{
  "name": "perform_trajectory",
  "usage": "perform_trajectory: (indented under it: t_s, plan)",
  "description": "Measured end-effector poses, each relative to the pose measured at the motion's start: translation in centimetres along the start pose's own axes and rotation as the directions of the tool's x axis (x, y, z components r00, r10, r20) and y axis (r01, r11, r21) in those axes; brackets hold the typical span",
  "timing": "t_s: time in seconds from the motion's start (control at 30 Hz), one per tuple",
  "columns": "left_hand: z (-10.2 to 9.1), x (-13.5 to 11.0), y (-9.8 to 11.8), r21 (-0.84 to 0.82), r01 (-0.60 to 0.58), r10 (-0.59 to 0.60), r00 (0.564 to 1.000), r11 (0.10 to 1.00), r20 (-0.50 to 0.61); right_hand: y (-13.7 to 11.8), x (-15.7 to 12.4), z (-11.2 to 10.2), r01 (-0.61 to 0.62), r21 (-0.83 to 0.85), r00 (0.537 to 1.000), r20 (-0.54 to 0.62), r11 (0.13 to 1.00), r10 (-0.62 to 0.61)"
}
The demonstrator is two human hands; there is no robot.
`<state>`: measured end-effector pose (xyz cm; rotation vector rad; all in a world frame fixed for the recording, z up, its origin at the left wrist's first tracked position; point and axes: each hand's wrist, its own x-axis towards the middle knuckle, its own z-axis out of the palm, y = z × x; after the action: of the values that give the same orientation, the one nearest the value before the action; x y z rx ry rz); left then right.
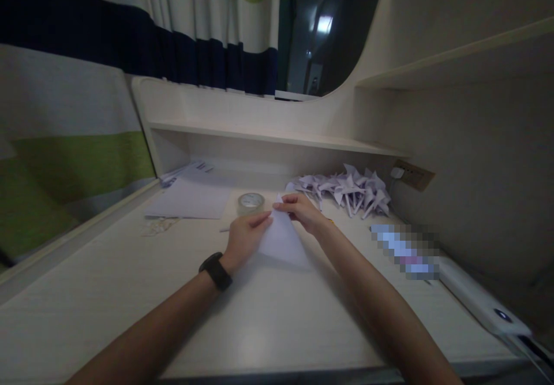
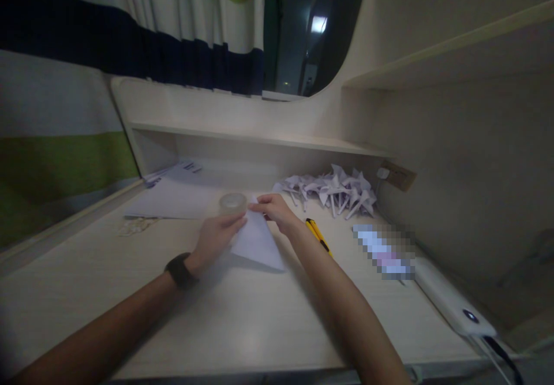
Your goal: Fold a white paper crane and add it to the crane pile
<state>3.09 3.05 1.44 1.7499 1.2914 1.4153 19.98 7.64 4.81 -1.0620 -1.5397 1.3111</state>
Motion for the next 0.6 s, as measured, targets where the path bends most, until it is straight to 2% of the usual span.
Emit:
perform_trajectory:
  t_s: [0.1, 0.3, 0.5, 0.6]
  plan:
    - [-0.1, -0.1, 0.0, 0.025, -0.065, 0.065, 0.998, 0.998, -0.024, 0.4, 0.1, 0.5, 0.007, 0.046, 1.000, -0.007, 0.999, -0.007]
    - [0.0, -0.2, -0.3, 0.056, -0.080, 0.085, 0.991, 0.995, -0.100, 0.2, -0.2, 1.6, -0.011, 0.109, 1.000, 0.016, 0.994, 0.009]
    - [0.2, -0.3, -0.4, 0.054, -0.148, 0.153, 0.982, 0.988, -0.114, -0.3, -0.1, 1.7, 0.013, 0.172, 0.992, -0.123, 0.985, 0.009]
    - [0.2, -0.3, -0.3, 0.048, -0.170, 0.175, 0.978, 0.984, -0.113, -0.2, 0.0, 1.7, 0.029, 0.204, 0.989, -0.148, 0.978, 0.001]
